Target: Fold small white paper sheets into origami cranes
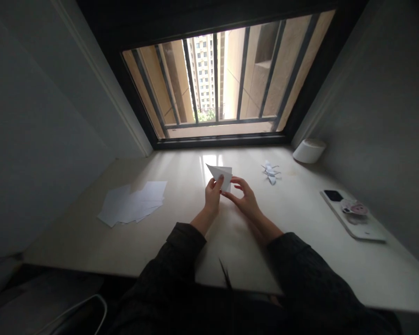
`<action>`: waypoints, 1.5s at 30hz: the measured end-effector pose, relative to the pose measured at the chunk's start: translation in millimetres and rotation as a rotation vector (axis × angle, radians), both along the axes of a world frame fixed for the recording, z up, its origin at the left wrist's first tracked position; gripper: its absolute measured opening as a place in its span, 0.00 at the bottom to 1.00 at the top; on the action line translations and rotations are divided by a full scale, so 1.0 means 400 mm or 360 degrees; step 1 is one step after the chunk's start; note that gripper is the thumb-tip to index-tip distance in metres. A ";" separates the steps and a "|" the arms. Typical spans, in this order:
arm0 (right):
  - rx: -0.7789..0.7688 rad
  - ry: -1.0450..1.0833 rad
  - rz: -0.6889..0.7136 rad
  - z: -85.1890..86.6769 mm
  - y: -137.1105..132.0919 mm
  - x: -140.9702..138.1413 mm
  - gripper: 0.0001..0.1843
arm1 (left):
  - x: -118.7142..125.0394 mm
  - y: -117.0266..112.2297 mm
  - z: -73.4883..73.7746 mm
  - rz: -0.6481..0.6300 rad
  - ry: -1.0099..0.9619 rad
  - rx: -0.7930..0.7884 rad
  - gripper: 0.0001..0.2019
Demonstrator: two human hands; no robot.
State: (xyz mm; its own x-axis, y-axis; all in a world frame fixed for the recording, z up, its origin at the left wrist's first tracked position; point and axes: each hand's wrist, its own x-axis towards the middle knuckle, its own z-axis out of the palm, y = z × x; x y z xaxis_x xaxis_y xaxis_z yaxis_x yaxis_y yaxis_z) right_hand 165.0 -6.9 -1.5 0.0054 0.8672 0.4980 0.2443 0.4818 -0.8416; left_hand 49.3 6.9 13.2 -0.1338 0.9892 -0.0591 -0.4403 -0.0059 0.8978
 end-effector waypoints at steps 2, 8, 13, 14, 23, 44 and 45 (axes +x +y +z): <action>-0.0018 0.0011 0.0005 -0.005 0.003 -0.002 0.16 | 0.000 -0.006 -0.007 -0.0026 0.0006 0.0001 0.22; -0.0304 0.0372 -0.0148 -0.022 0.020 0.007 0.15 | -0.016 -0.007 -0.013 -0.0086 0.0192 -0.0026 0.21; -0.0404 0.0569 -0.0189 -0.025 0.028 0.017 0.16 | -0.020 -0.004 -0.021 -0.0141 0.0233 -0.0060 0.20; -0.0406 0.0577 -0.0199 -0.024 0.028 0.017 0.16 | -0.023 -0.002 -0.021 -0.0162 0.0219 -0.0065 0.20; -0.0321 0.0227 -0.0277 -0.009 0.021 0.027 0.16 | -0.104 0.038 0.020 -0.0119 0.0623 0.0186 0.28; -0.0052 -0.0007 -0.0294 0.024 -0.001 0.027 0.14 | -0.092 0.035 0.000 -0.0205 0.0662 0.0336 0.18; -0.0050 0.0060 -0.0278 0.024 -0.001 0.024 0.14 | -0.088 0.032 0.000 -0.0201 0.0638 0.0336 0.18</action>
